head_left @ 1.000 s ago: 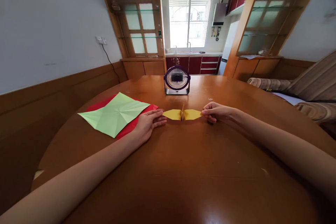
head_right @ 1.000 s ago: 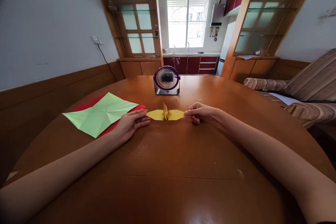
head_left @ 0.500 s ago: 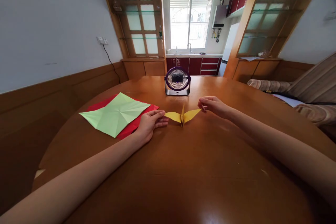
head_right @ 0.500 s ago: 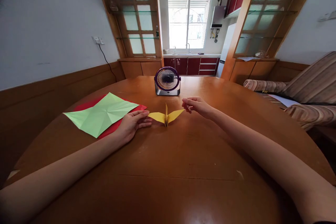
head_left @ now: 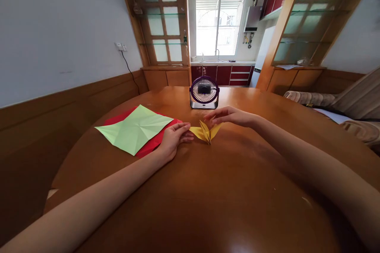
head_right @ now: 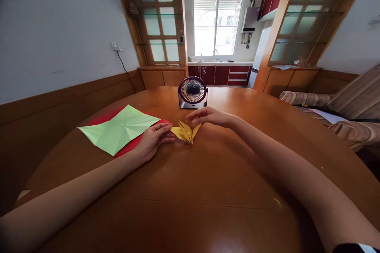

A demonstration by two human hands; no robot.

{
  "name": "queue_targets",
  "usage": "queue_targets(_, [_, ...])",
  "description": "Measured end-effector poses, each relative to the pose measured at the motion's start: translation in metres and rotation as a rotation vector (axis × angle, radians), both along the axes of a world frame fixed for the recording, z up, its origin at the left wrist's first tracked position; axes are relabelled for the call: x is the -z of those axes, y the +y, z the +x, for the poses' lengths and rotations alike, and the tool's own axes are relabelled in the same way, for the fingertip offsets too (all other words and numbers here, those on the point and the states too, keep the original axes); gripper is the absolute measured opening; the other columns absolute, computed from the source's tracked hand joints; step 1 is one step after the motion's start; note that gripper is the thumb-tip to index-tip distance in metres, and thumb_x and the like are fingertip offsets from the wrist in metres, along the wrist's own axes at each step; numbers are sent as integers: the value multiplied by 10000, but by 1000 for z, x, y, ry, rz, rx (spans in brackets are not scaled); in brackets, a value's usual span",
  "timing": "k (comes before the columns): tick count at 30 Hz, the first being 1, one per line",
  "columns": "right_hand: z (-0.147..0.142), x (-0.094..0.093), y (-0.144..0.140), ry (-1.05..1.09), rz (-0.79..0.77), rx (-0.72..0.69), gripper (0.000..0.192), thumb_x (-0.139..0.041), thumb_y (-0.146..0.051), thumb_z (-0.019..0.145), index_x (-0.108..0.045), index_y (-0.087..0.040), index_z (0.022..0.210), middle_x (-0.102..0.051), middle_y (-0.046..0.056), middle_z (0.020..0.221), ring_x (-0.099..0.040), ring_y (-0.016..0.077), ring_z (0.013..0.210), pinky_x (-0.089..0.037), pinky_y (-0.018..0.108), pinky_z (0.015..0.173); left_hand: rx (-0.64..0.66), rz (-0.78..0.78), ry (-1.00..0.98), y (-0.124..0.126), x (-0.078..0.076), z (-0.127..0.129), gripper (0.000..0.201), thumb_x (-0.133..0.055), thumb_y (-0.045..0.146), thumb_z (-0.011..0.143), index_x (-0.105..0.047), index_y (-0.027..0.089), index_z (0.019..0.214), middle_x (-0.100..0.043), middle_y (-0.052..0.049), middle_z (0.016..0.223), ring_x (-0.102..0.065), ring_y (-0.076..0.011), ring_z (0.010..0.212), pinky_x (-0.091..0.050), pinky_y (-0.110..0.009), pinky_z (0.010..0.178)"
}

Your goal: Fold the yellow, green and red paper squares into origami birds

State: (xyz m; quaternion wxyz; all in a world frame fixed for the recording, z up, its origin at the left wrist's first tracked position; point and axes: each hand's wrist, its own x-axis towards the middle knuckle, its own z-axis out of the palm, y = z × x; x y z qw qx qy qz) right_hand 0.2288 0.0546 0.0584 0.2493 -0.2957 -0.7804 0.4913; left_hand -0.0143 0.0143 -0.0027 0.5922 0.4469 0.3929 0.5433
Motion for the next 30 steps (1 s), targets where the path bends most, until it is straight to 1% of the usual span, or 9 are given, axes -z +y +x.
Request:
queue_targets(5, [-6,3,-6,-60,-44,-134,341,-739,-255,745,-706,-197,1080,-729,34,940,-671,148,832,-529,301,782,-28,35,-10,0,-1,1,236,-756,218,741,-625,114,905,-666,-31,669,-651,-131,575,-555,-239,603])
queue_targets(8, [-10,5,-13,-79,13,-149,236,-735,-284,752,-730,-175,961,-726,34,871,-660,135,776,-522,272,728,-40,36,2,0,-1,3,269,-754,223,734,-614,114,936,-663,-34,691,-640,-137,587,-551,-264,614])
queue_targets(11, [-13,6,-20,-43,75,-71,157,-730,-299,759,-734,-169,847,-703,20,788,-628,113,710,-502,249,676,-98,105,35,-1,-1,2,332,-759,237,721,-606,143,1000,-665,-43,850,-644,-150,723,-543,-280,666])
queue_targets(13, [-15,10,-24,18,91,18,139,-736,-299,753,-731,-172,811,-692,17,784,-620,112,715,-498,251,685,-187,221,115,-2,-1,1,344,-762,255,715,-609,173,1011,-645,-36,941,-618,-148,823,-516,-256,699])
queue_targets(16, [-16,21,-30,134,100,152,161,-746,-327,740,-723,-176,790,-691,25,794,-618,121,721,-500,272,708,-281,411,283,-5,-2,1,249,-743,272,732,-619,189,932,-615,-14,908,-575,-136,844,-462,-218,709])
queue_targets(18, [-18,31,-34,190,129,230,192,-733,-364,753,-721,-176,788,-681,26,775,-603,119,692,-494,278,685,-249,486,346,-9,-2,3,196,-725,276,748,-611,189,882,-603,-2,868,-563,-128,804,-439,-213,698])
queue_targets(21, [-23,49,-36,296,220,333,217,-748,-385,737,-713,-174,775,-659,22,759,-588,123,682,-486,282,657,-124,530,422,-16,-1,6,174,-702,302,771,-607,182,855,-606,1,845,-557,-129,760,-435,-231,691])
queue_targets(23, [-25,60,-36,350,265,380,205,-742,-373,750,-714,-181,814,-661,30,821,-600,134,735,-492,294,684,-66,552,470,-20,0,8,167,-692,305,782,-610,177,850,-609,-2,835,-563,-135,764,-447,-246,707])
queue_targets(30, [-29,79,-37,367,382,473,160,-720,-344,785,-713,-194,841,-657,37,855,-595,142,749,-485,300,671,-34,565,562,-18,9,8,136,-673,279,806,-624,183,889,-625,2,810,-572,-129,723,-456,-244,661])
